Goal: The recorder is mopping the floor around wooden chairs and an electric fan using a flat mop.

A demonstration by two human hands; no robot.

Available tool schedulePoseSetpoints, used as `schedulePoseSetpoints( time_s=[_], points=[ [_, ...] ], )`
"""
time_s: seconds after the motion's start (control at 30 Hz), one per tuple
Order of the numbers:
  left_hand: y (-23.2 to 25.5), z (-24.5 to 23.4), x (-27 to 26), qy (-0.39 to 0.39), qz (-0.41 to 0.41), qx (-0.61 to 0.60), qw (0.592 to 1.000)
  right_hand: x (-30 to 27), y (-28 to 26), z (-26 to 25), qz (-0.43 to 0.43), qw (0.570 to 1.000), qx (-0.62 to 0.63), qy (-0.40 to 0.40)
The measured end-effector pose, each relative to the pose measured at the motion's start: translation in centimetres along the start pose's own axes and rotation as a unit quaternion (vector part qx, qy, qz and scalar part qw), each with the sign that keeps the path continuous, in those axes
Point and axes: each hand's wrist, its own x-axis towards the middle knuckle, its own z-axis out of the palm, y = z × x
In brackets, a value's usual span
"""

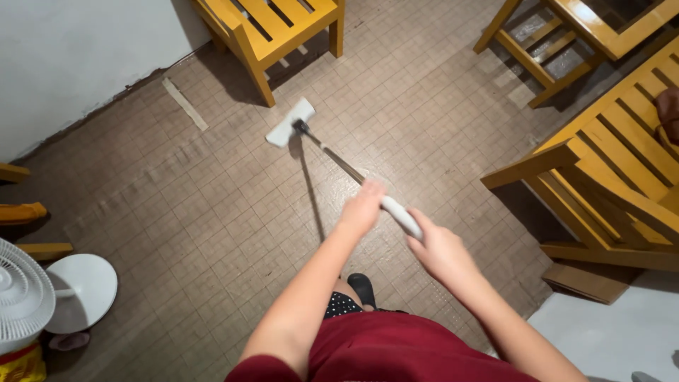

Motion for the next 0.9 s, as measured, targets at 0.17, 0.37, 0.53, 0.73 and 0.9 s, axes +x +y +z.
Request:
schedulePoseSetpoints(
  time_s=[0.17, 0.37, 0.53, 0.73, 0.9],
  points=[
    [-1.3, -1.7, 0.0, -0.018, -0.121, 0.018, 0.992, 3.5, 0.9, 5.6, -0.042, 0.999, 0.023, 0.014],
    [5.0, 0.9, -1.0, 0.031, 0.06, -0.074, 0.995, -4.4, -0.7, -6.0, 0.146, 0.986, 0.039, -0.065],
    [8.0, -0.1, -2.2, 0.043, 0.113, -0.097, 0.988, -6.3, 3.0, -4.9, 0.11, 0.993, -0.045, 0.022],
    [-0.3, 0.0, -1.0, -0.006, -0.003, -0.109, 0.994, -0.8, -0.8, 1.4, 0.04, 0.999, 0.014, 0.003],
    [-3.1, 0.8, 1.1, 0.004, -0.076, -0.119, 0.99, 2.5, 0.6, 4.6, -0.025, 0.996, 0.087, 0.009]
  ],
)
